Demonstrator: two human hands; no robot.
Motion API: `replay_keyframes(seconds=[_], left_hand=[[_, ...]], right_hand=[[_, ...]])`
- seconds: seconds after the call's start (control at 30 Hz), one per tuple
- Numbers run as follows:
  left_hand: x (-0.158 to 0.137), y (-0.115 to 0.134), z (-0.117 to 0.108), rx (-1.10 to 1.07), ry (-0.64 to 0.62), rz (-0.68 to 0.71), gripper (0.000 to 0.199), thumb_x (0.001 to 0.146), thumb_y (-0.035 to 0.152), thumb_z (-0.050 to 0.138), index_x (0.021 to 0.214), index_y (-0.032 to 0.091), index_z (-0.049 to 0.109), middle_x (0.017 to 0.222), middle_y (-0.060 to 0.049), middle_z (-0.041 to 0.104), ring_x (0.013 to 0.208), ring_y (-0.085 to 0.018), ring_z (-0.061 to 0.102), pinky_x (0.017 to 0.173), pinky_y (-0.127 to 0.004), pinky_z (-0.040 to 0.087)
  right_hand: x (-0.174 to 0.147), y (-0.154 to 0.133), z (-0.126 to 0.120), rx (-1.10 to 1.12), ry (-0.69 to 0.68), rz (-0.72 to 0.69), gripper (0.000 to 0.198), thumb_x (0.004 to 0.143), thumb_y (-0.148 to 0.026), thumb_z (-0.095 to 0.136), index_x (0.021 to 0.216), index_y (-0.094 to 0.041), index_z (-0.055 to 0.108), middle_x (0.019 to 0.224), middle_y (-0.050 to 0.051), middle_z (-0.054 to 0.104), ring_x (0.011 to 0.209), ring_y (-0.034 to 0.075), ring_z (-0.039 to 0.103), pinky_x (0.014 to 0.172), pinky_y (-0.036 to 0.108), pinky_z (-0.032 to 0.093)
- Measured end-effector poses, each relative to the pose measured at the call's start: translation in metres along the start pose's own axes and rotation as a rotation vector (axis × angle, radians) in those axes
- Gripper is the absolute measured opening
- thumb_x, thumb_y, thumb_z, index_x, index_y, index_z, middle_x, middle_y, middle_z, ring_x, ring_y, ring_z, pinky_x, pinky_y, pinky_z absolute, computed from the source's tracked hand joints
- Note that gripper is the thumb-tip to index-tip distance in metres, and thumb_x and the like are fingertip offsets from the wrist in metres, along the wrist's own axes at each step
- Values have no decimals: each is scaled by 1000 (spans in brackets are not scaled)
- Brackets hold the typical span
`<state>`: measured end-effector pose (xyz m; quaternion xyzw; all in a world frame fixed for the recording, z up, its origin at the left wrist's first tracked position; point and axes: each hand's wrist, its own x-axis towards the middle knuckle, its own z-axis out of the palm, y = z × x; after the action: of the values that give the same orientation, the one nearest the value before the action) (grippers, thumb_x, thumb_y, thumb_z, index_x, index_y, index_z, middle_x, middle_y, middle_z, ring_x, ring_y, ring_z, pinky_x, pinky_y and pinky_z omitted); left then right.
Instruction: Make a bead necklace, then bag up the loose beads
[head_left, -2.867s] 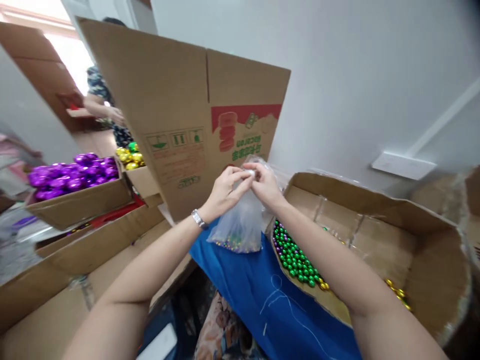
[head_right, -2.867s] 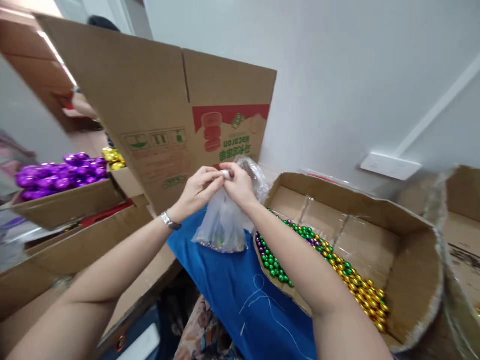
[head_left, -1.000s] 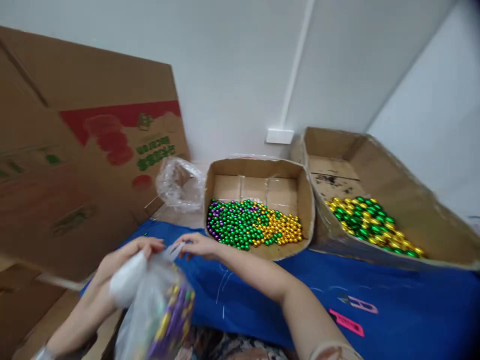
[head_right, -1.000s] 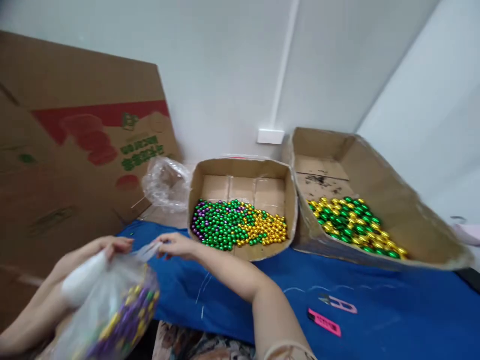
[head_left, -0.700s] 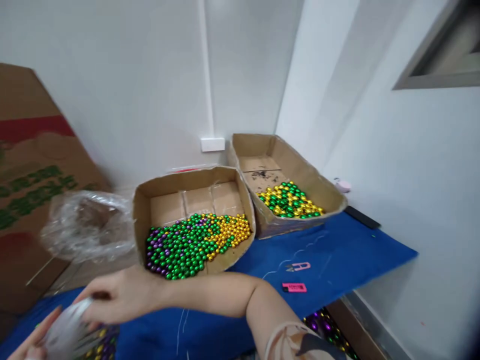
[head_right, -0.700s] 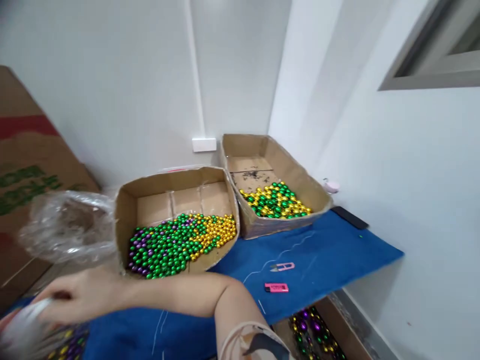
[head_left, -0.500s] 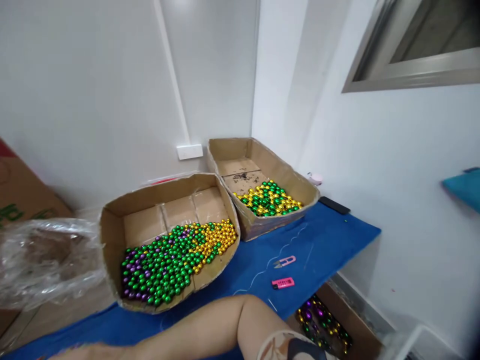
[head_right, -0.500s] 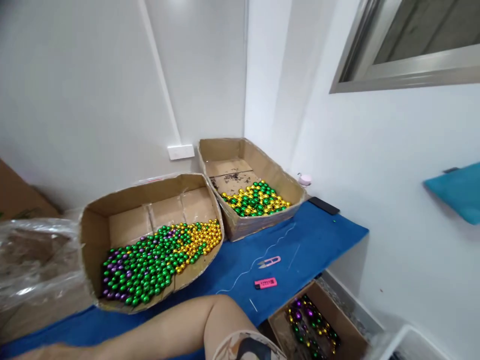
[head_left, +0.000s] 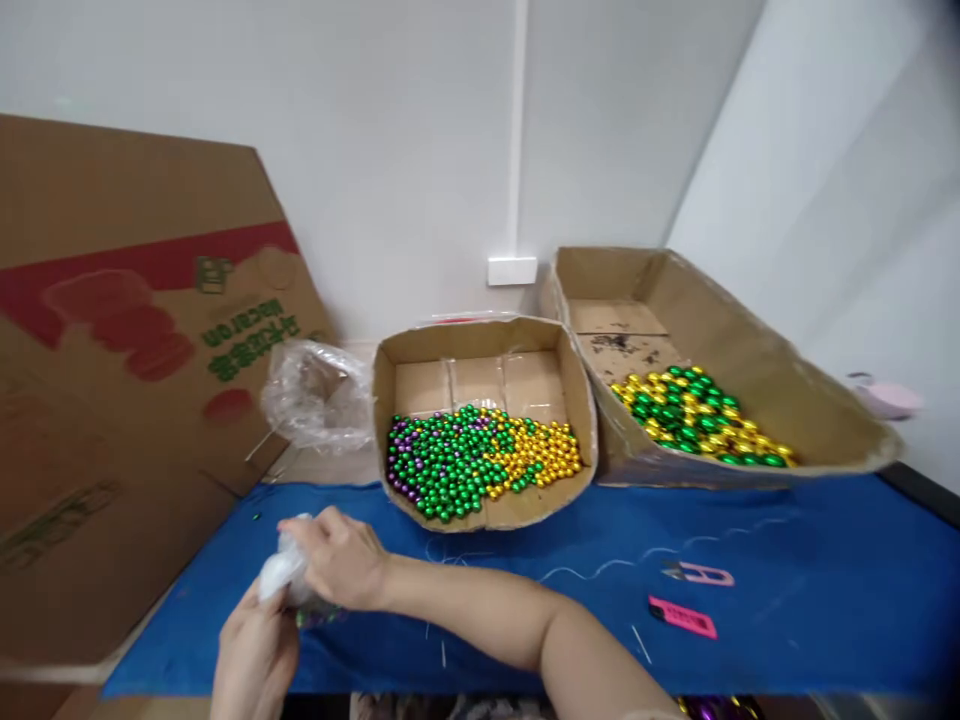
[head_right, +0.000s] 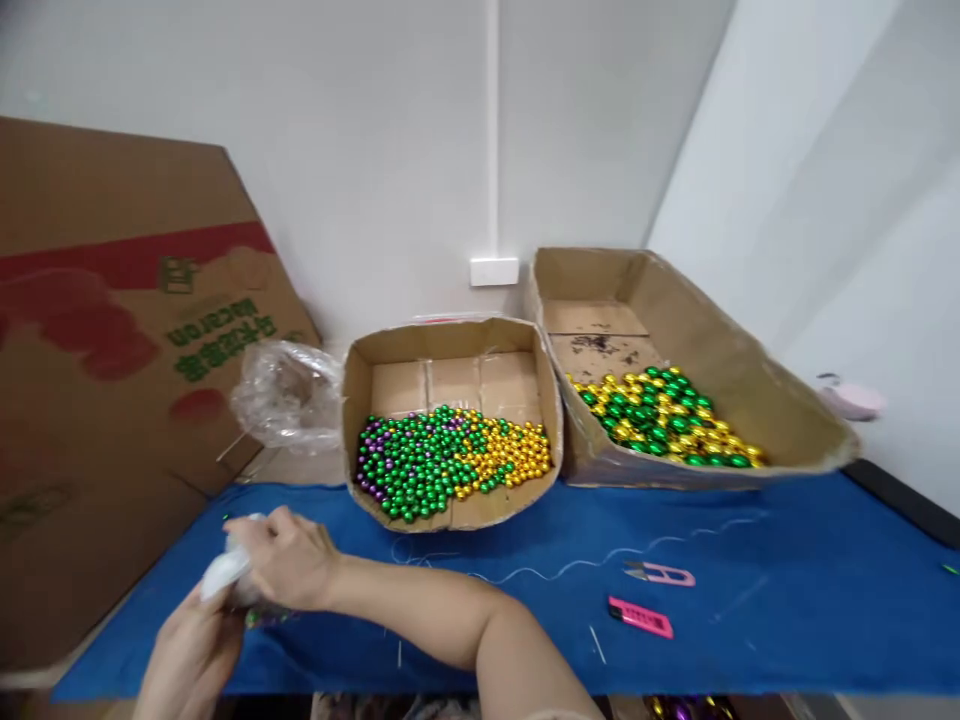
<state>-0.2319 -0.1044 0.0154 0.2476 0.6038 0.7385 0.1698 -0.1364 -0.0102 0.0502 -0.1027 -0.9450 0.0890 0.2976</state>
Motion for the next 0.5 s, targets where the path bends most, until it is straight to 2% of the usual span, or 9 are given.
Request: replay_keyframes(seconds=[0.07, 0.13, 0.3, 0.37, 0.43, 0.5], left_hand=[[4, -4, -4, -211, 65, -172, 44, 41, 34, 84, 80, 18, 69, 70, 1, 67, 68, -15, 60, 59, -20, 50], [4, -3, -10, -295, 77, -229, 47, 37, 31, 89, 79, 17, 71, 72, 1, 69, 71, -14, 61, 60, -17, 49], [-3, 13, -32, -318, -54, -284, 45, 37, 32, 92, 75, 16, 74, 76, -2, 71, 67, -15, 62, 57, -18, 50], [2, 19, -38, -300, -86, -334, 44, 35, 38, 92, 65, 14, 72, 66, -2, 68, 57, -12, 58, 50, -17, 48], [11, 25, -40, -239, -77, -372, 44, 33, 41, 92, 53, 13, 66, 52, 1, 60, 44, -8, 49, 40, -15, 40], [26, 30, -40, -186, -80, -387, 44, 33, 41, 92, 53, 13, 66, 49, 1, 58, 43, -7, 48, 39, -15, 40]], right_hand=[[3, 1, 2, -5, -8, -21, 56, 85, -26, 51, 139, -24, 37, 109, 8, 59, 93, 21, 63, 81, 31, 55], [8, 1, 4, 26, -14, -35, 52, 84, -24, 52, 135, -22, 40, 106, 6, 61, 93, 21, 62, 84, 32, 53], [32, 0, 7, 93, -91, 13, 42, 86, -23, 51, 127, -22, 45, 103, 2, 67, 96, 21, 63, 88, 33, 50], [43, -5, 9, 56, -159, 0, 37, 89, -27, 49, 126, -25, 47, 105, 1, 68, 97, 22, 63, 85, 35, 51], [53, -9, 9, -2, -225, -30, 37, 91, -30, 45, 128, -29, 46, 109, 1, 67, 98, 24, 62, 80, 36, 52], [58, -7, 3, -53, -271, -57, 42, 93, -33, 42, 135, -30, 42, 111, 3, 66, 98, 25, 62, 77, 37, 53]])
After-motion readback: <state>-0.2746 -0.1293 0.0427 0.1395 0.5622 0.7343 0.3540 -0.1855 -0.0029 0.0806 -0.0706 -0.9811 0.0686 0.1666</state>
